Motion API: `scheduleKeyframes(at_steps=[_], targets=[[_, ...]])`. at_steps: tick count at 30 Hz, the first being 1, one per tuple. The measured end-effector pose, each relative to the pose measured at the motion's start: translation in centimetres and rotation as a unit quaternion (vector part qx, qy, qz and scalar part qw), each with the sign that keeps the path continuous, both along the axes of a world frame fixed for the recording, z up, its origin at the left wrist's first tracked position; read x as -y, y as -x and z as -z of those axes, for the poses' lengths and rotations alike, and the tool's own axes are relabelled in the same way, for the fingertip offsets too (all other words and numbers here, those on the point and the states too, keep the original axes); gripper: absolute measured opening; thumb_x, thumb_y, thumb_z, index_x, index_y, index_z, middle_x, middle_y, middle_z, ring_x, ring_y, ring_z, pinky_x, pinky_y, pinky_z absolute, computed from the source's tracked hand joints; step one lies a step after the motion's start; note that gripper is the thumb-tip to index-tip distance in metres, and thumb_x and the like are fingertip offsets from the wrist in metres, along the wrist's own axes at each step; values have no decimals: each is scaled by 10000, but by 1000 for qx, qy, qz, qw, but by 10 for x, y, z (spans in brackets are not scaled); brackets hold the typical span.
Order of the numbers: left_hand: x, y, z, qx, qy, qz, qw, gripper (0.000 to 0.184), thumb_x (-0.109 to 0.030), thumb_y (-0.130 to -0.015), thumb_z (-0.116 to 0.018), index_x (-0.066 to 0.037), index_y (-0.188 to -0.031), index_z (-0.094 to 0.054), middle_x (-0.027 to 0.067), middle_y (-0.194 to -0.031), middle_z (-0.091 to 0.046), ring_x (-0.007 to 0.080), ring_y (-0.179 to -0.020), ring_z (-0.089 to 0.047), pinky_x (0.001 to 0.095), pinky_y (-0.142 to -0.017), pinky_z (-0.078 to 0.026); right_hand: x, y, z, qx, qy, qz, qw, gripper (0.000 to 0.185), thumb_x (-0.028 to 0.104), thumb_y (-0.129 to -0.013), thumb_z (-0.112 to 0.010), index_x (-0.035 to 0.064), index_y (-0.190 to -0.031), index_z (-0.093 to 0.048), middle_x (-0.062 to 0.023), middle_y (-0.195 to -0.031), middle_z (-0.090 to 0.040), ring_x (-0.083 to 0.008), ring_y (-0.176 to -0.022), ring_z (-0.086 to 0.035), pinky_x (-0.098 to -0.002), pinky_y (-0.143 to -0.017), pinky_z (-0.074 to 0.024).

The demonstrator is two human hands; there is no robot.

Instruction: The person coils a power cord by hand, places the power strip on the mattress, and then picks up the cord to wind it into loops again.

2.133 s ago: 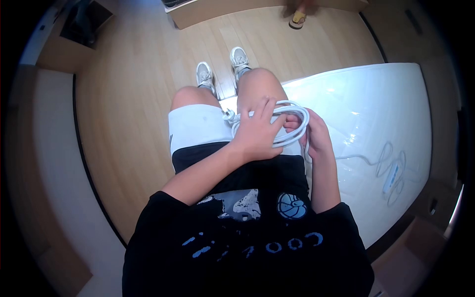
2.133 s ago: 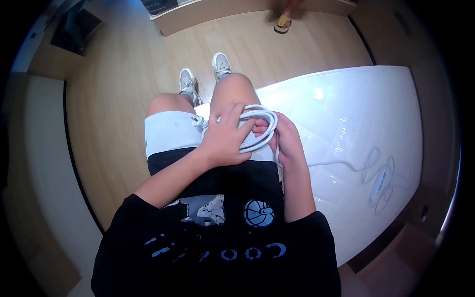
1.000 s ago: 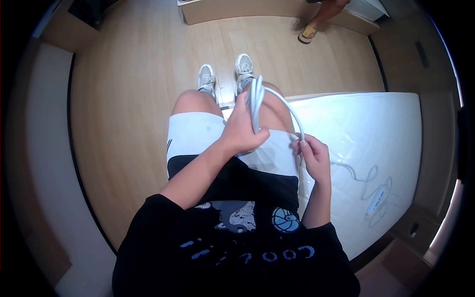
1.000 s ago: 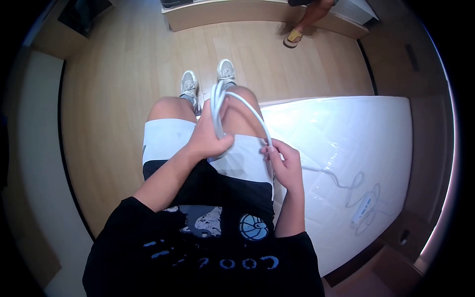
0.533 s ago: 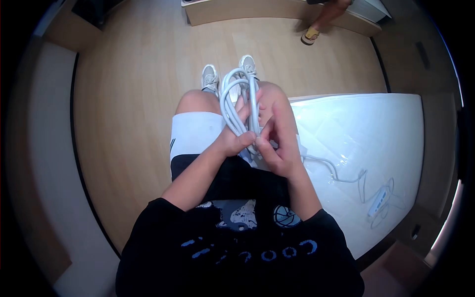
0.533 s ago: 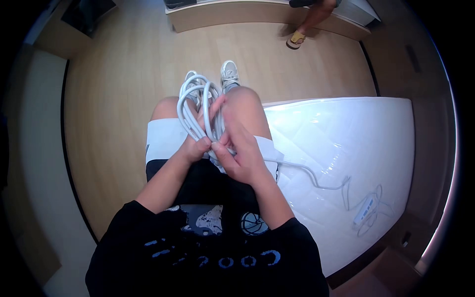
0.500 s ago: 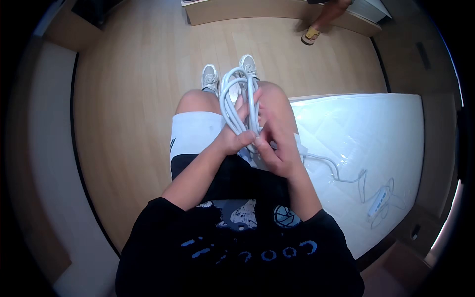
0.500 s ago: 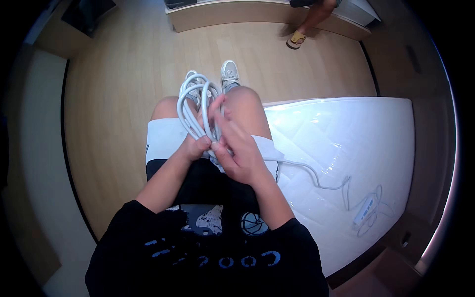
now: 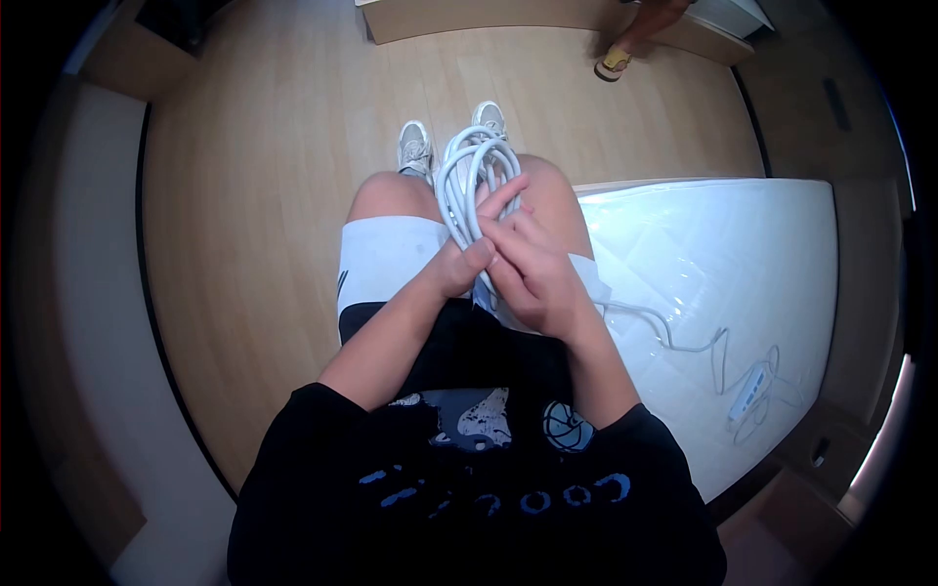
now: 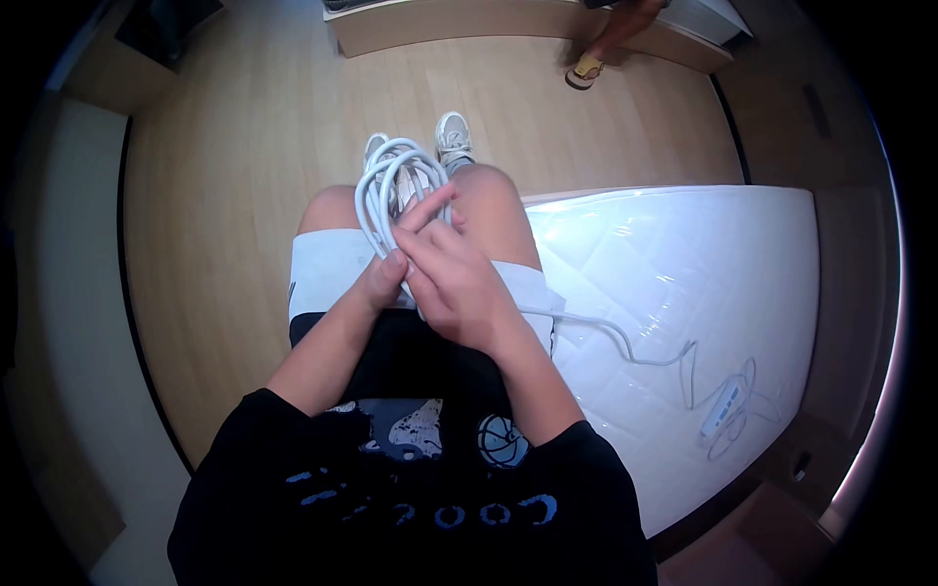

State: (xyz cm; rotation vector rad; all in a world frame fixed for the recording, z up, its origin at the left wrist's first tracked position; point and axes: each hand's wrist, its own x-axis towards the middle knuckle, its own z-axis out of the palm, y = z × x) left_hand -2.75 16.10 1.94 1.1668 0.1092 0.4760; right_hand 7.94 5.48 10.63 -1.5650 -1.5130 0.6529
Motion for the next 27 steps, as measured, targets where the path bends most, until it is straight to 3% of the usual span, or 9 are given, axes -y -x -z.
scheduleKeyframes(at_steps=[4,6,9,13,16,17,21,23,27], targets=[[-1,0,1,2,11,-14,1000,1055,-733,-833,-512,23,-1522,-255,155,-1533,-288,250,-1271,-460,391,-1087,-363,-8,8,-6,57,37,12,998,437,41,-861,-584,-24,-1293,-581,-204,-1071,-612,-333,-938,-613,-362,-864,-473],[-2,-1,-1,0,16,-11,1000,1007,-683,-843,-512,19,-1520,-263,147,-1510,-315,243,-1252,-472,384,-1080,-368,-15,12,0,34,-30,54,998,473,56,-852,-616,-14,-1317,-567,-189,-1056,-613,-315,-920,-607,-349,-856,-480],[-2,5,-4,-33,134,53,989,968,-614,-828,-507,17,-1520,-262,139,-1454,-374,230,-1261,-455,367,-1063,-380,-6,6,2,-21,-16,75,997,523,84,-835,-663,-2,-1338,-552,-175,-1051,-623,-305,-909,-616,-353,-850,-490],[-4,-4,-14,64,209,-58,974,948,-558,-805,-491,38,-1507,-265,137,-1363,-453,235,-1140,-543,352,-969,-482,23,-22,7,43,19,68,997,436,136,-810,-719,32,-1225,-635,-153,-990,-648,-305,-882,-627,-376,-820,-501],[-19,-1,-8,156,264,-67,949,936,-537,-811,-503,48,-1502,-266,160,-1381,-443,261,-1121,-575,364,-935,-517,59,-36,19,123,65,66,988,303,132,-815,-712,47,-1105,-693,-121,-922,-654,-290,-854,-621,-367,-789,-502],[-21,-1,-8,202,303,-87,927,921,-507,-814,-525,48,-1503,-267,187,-1392,-439,301,-1150,-571,410,-933,-526,70,-40,23,149,88,63,983,258,127,-817,-708,45,-1062,-709,-108,-901,-656,-279,-844,-620,-358,-780,-503],[-46,20,-22,262,293,-122,911,901,-500,-813,-578,30,-1492,-316,201,-1425,-423,362,-1218,-515,531,-973,-488,95,-45,34,166,78,121,976,208,122,-839,-681,61,-1035,-712,-90,-827,-638,-274,-822,-610,-364,-749,-488],[-54,38,-48,288,296,-158,897,886,-496,-807,-607,2,-1490,-343,201,-1441,-412,359,-1218,-498,546,-984,-461,97,-46,32,185,85,131,970,199,140,-847,-684,66,-1029,-712,-91,-802,-629,-271,-821,-610,-369,-740,-487],[-87,82,-91,321,121,-203,917,909,-473,-748,-659,-20,-1483,-372,226,-1450,-400,345,-1197,-499,506,-949,-456,96,-57,26,186,163,121,961,200,126,-854,-672,39,-1031,-708,-122,-786,-619,-298,-792,-607,-348,-754,-503]])
